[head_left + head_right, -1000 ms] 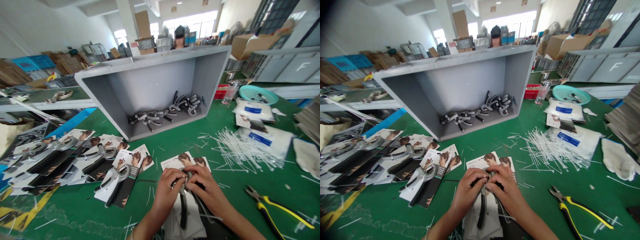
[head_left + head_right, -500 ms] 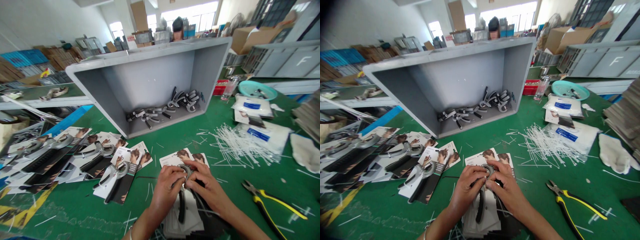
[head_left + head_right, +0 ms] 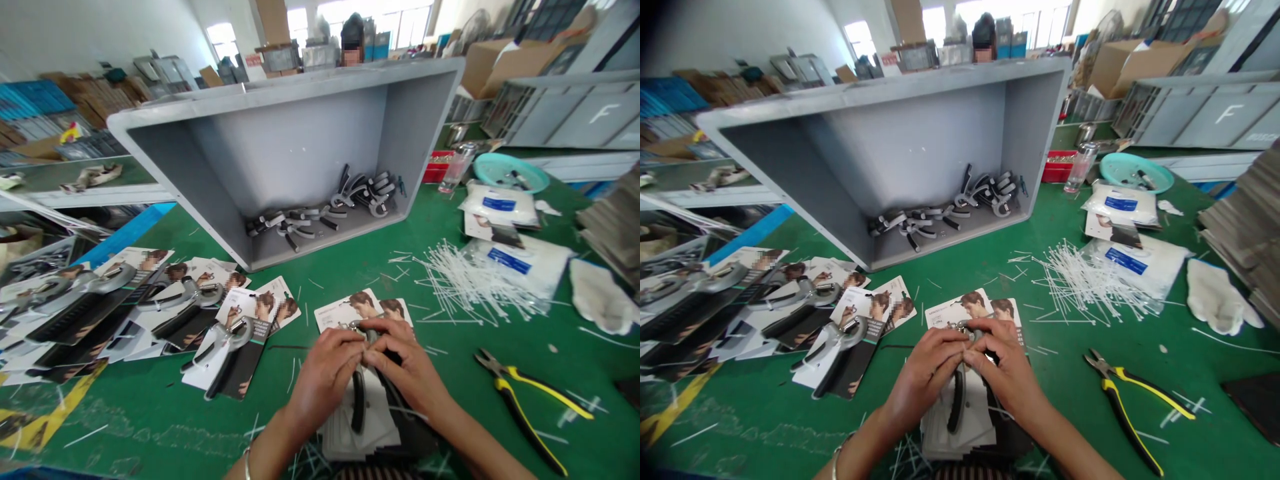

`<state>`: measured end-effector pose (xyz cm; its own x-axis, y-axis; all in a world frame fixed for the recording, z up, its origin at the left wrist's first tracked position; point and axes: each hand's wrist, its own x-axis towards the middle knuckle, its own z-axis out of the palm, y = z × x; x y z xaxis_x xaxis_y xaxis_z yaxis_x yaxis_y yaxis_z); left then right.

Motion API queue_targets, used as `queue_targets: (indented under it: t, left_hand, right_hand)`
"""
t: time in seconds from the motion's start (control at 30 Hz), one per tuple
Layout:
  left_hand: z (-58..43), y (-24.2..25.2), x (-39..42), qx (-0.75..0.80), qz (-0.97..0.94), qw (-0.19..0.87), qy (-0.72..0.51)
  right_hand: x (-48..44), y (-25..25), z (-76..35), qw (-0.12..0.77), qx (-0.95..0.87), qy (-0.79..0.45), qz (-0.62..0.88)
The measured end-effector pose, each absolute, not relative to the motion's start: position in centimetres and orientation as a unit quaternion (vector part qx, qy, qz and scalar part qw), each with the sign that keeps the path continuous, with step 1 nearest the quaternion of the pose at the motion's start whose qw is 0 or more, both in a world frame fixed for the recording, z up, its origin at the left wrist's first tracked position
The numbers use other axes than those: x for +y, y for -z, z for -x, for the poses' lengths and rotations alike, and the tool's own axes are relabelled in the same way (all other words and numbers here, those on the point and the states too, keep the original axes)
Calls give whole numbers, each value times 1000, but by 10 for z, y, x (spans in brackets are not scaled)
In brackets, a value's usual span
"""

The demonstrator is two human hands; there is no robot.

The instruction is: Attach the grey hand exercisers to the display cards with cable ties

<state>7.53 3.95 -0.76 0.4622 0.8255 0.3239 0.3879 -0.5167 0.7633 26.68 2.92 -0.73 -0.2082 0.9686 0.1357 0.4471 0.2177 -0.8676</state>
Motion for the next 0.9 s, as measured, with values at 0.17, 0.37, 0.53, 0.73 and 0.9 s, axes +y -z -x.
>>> queue_targets:
  t: [0.17, 0.37, 0.53, 0.73, 0.9]
  left_hand:
    - [-76, -3, 43, 415, -746, 382, -354]
    - [-82, -3, 40, 417, -712, 413, -386]
    - [-78, -13, 38, 425, -786, 282, -350]
    - [-95, -4, 7, 371, -872, 142, -286]
    - [-97, -6, 0, 388, -840, 209, -317]
  right_hand:
    - [30, 5, -276, 301, -753, -363, 459]
    - [30, 9, -275, 319, -763, -324, 459]
    - [28, 11, -277, 316, -760, -343, 454]
    - [26, 16, -272, 379, -715, -324, 490]
    - [23, 17, -264, 394, -703, -316, 501]
